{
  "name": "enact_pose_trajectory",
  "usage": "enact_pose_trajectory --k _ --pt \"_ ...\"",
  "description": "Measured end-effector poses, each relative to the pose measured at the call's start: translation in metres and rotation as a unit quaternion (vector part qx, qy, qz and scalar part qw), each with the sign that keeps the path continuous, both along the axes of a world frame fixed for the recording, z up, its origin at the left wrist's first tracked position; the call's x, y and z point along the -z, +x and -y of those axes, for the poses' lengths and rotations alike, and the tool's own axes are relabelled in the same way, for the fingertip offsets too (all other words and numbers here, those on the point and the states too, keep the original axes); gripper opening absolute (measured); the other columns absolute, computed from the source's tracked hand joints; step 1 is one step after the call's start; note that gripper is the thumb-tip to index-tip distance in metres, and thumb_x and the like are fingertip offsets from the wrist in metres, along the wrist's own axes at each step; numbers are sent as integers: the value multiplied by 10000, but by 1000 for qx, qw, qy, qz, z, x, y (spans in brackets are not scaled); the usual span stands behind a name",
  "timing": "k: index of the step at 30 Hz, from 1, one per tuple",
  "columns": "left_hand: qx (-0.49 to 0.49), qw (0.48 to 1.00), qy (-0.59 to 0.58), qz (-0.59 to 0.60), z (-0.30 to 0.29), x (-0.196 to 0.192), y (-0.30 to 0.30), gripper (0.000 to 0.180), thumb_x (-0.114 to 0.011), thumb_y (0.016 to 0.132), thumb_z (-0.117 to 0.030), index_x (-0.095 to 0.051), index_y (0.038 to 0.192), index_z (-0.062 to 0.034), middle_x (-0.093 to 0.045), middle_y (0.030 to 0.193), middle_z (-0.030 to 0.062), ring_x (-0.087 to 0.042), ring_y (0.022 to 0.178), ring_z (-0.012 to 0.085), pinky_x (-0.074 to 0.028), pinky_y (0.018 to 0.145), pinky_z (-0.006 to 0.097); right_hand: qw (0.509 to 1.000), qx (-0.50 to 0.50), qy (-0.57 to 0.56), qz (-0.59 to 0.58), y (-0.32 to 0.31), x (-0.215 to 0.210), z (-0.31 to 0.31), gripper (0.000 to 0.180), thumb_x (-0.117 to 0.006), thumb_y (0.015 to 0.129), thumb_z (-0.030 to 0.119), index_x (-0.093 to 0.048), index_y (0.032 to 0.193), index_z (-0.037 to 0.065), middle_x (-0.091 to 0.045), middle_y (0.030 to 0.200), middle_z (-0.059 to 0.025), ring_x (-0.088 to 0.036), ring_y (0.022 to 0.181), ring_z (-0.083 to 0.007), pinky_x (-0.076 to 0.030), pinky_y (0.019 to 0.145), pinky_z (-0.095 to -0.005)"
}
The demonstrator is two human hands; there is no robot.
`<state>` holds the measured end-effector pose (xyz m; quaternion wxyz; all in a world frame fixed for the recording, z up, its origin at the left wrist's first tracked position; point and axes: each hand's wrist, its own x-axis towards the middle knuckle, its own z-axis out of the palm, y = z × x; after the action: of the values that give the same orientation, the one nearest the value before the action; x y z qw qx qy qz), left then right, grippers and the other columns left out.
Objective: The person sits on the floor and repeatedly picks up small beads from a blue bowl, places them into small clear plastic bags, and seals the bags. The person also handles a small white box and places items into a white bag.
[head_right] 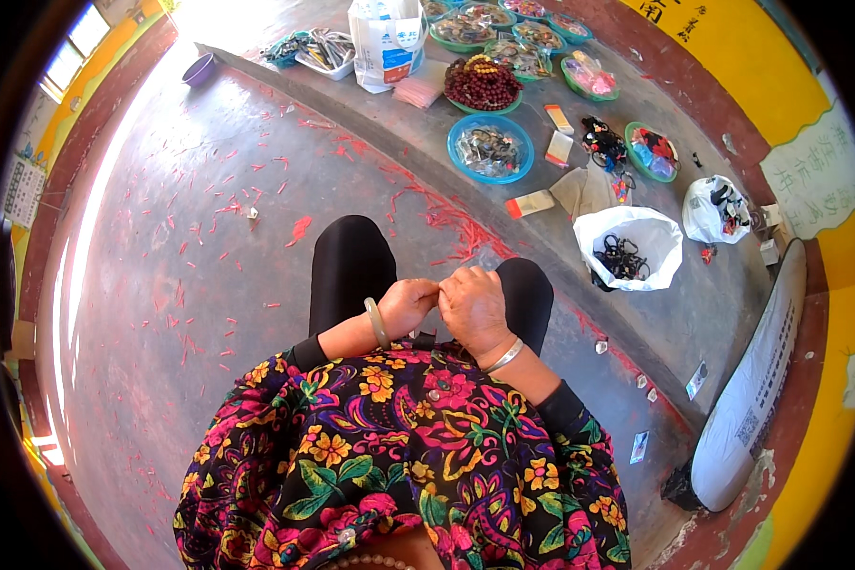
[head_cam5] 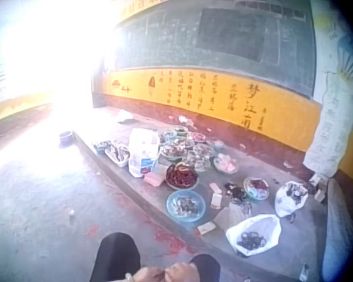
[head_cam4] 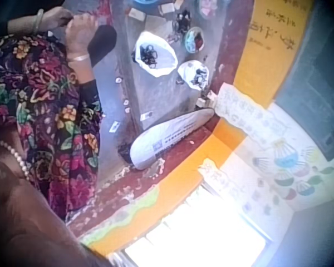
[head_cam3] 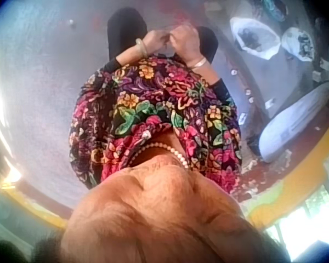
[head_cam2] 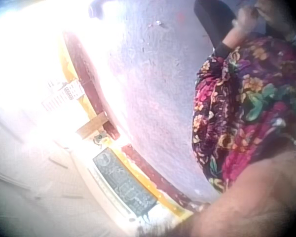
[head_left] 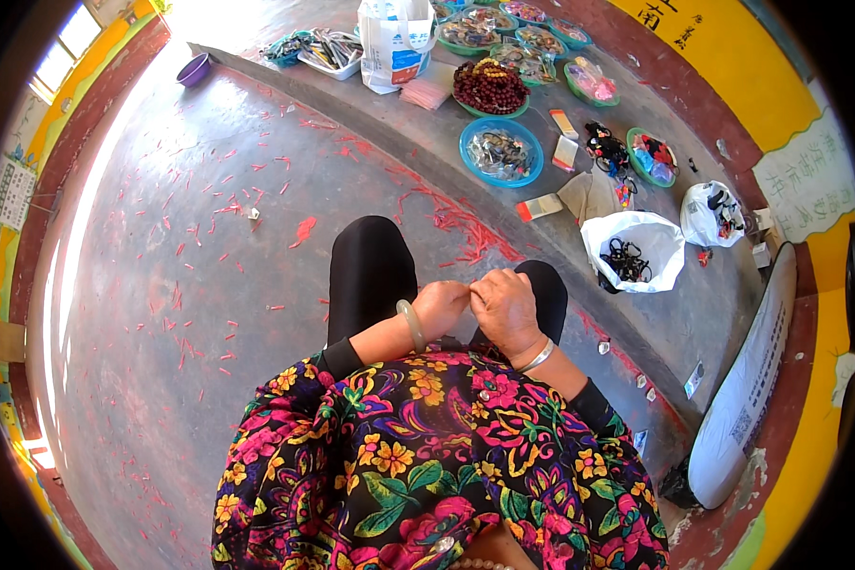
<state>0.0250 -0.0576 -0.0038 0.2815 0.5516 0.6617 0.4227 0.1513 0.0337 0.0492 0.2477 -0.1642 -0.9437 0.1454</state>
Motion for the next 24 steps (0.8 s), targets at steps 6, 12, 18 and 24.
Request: enact_pose_trajectory --k 6,12,18,24 --pt "9 1000 13 -1 -1 4 -1 126 -580 796 -60 -634 898 -7 -617 795 200 -614 726 337 -486 646 351 999 13 -33 -6 0 3 -1 52 -625 696 109 -616 743 87 -566 737 -20 -540 740 -212 -374 660 -341" --pt "-1 999 32 -2 -1 2 0 134 -580 794 -49 -631 907 1 -621 805 201 -615 736 339 -490 655 347 999 17 -39 1 0 0 1 71 -630 692 115 -618 757 89 -567 756 -21 -540 758 -211 -375 688 -345" --pt "27 998 43 -28 -1 8 -3 140 -574 786 -31 -629 909 7 -621 814 199 -608 742 342 -489 659 352 999 6 -38 16 1 2 -1 78 -628 694 118 -621 764 85 -569 761 -25 -541 765 -210 -373 701 -346" --pt "25 998 42 -28 0 9 -3 130 -571 784 -26 -626 897 4 -618 799 192 -605 734 339 -485 654 356 999 1 -38 8 0 6 -2 55 -619 703 117 -620 747 84 -569 738 -22 -543 745 -210 -371 688 -345"
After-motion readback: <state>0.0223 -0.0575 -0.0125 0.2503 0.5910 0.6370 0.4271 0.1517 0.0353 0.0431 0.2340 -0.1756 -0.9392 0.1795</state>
